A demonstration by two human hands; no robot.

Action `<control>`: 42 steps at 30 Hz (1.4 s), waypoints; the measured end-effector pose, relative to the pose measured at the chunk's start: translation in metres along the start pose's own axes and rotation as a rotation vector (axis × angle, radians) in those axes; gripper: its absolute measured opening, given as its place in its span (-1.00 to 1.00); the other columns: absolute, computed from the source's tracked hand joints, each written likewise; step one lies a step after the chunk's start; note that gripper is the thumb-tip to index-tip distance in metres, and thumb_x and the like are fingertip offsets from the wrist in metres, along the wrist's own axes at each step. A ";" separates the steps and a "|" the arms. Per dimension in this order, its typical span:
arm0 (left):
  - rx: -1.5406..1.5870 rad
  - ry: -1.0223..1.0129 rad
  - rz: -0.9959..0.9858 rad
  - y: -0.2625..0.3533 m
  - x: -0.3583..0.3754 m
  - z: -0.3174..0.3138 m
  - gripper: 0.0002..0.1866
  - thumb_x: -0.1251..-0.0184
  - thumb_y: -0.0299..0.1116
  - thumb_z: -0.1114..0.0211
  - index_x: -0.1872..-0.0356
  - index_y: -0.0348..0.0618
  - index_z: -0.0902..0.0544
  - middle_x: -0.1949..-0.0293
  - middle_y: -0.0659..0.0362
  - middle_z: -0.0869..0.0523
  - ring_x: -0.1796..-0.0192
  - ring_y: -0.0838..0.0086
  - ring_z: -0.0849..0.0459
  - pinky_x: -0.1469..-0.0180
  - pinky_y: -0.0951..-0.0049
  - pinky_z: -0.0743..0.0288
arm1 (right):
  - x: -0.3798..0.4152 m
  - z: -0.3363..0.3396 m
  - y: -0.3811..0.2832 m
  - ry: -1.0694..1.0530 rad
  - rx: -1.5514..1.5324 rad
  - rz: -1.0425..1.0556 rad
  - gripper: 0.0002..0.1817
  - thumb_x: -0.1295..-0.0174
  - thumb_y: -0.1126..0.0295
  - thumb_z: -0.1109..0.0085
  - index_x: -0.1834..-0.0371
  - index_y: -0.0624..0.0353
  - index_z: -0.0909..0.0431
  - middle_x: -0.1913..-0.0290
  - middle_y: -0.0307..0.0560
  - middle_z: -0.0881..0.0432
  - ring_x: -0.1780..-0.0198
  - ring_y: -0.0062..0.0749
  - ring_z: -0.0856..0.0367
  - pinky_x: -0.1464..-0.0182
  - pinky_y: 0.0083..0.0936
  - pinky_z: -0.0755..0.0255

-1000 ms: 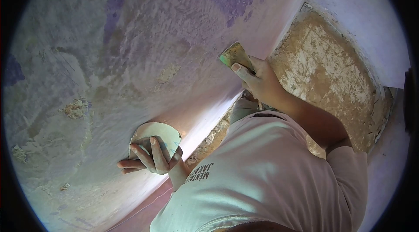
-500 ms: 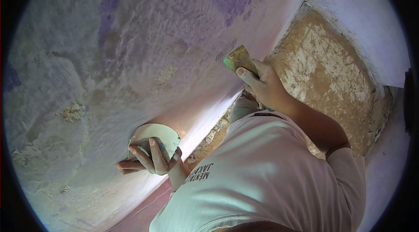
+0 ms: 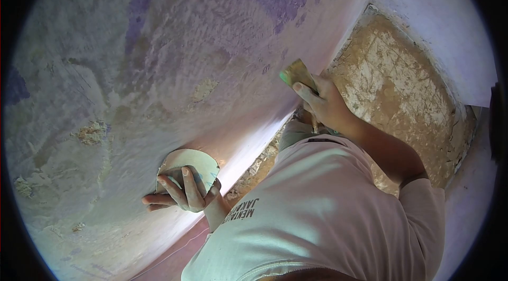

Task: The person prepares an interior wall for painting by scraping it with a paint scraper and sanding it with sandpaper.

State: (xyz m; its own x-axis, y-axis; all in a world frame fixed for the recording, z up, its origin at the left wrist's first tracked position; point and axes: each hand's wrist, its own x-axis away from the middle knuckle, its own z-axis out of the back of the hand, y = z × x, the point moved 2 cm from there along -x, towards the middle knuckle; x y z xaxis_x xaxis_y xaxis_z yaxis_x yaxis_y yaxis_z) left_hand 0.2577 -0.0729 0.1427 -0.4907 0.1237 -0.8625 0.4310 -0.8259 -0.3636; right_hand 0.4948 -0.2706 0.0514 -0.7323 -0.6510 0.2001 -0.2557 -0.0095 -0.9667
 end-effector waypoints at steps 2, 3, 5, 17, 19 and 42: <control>0.005 0.005 -0.011 -0.001 0.000 0.000 -0.45 -0.39 0.22 0.18 0.08 0.18 -0.70 -0.27 -0.02 -0.51 -0.52 -0.21 0.10 -0.47 -0.24 0.63 | -0.012 -0.009 -0.028 -0.024 0.046 0.117 -0.70 -0.39 0.20 -0.10 0.30 0.27 -0.51 0.58 -0.35 -0.39 0.55 -0.73 -0.25 0.51 -0.58 -0.22; 0.013 0.009 -0.011 0.000 0.000 0.000 -0.46 -0.39 0.22 0.17 0.07 0.18 -0.70 -0.27 -0.02 -0.51 -0.52 -0.20 0.10 -0.47 -0.24 0.63 | -0.009 -0.013 -0.040 -0.042 0.027 0.098 -0.70 -0.39 0.20 -0.10 0.29 0.27 -0.51 0.58 -0.35 -0.39 0.54 -0.73 -0.25 0.51 -0.59 -0.22; 0.025 0.018 -0.017 0.000 -0.002 0.000 -0.46 -0.39 0.22 0.16 0.06 0.18 -0.70 -0.27 -0.02 -0.51 -0.52 -0.20 0.10 -0.47 -0.24 0.62 | -0.002 -0.020 -0.057 -0.080 -0.017 0.063 -0.70 -0.39 0.21 -0.09 0.27 0.29 -0.53 0.58 -0.36 -0.39 0.54 -0.74 -0.25 0.51 -0.60 -0.22; 0.007 -0.008 -0.017 0.001 -0.004 0.001 -0.43 -0.41 0.24 0.24 0.05 0.20 -0.69 -0.26 0.01 -0.53 -0.52 -0.18 0.11 -0.48 -0.23 0.63 | 0.001 -0.010 -0.011 -0.073 0.008 -0.047 -0.72 -0.40 0.22 -0.08 0.24 0.26 -0.53 0.60 -0.38 -0.36 0.58 -0.74 -0.24 0.53 -0.62 -0.20; 0.001 -0.012 0.006 0.002 -0.003 0.001 -0.43 -0.42 0.23 0.24 0.06 0.21 -0.69 -0.26 0.02 -0.53 -0.52 -0.18 0.11 -0.48 -0.23 0.63 | 0.008 -0.008 -0.001 -0.010 0.010 0.001 -0.72 -0.41 0.21 -0.08 0.28 0.24 -0.51 0.61 -0.38 -0.33 0.58 -0.74 -0.23 0.54 -0.61 -0.19; 0.047 -0.019 0.064 0.001 0.007 0.002 -0.35 -0.33 0.42 0.27 0.08 0.33 -0.71 -0.23 0.17 -0.58 -0.53 -0.10 0.09 -0.48 -0.19 0.69 | 0.021 -0.015 0.001 -0.089 -0.201 -0.179 -0.79 -0.41 0.23 -0.08 0.25 0.15 -0.44 0.59 -0.32 -0.41 0.62 -0.73 -0.32 0.58 -0.69 -0.26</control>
State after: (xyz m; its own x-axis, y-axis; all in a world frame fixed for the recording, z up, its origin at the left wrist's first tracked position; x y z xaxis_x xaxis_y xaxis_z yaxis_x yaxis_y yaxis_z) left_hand 0.2531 -0.0737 0.1375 -0.4777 0.0599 -0.8765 0.4264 -0.8565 -0.2910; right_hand 0.4701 -0.2732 0.0570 -0.6080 -0.7170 0.3410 -0.5021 0.0146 -0.8647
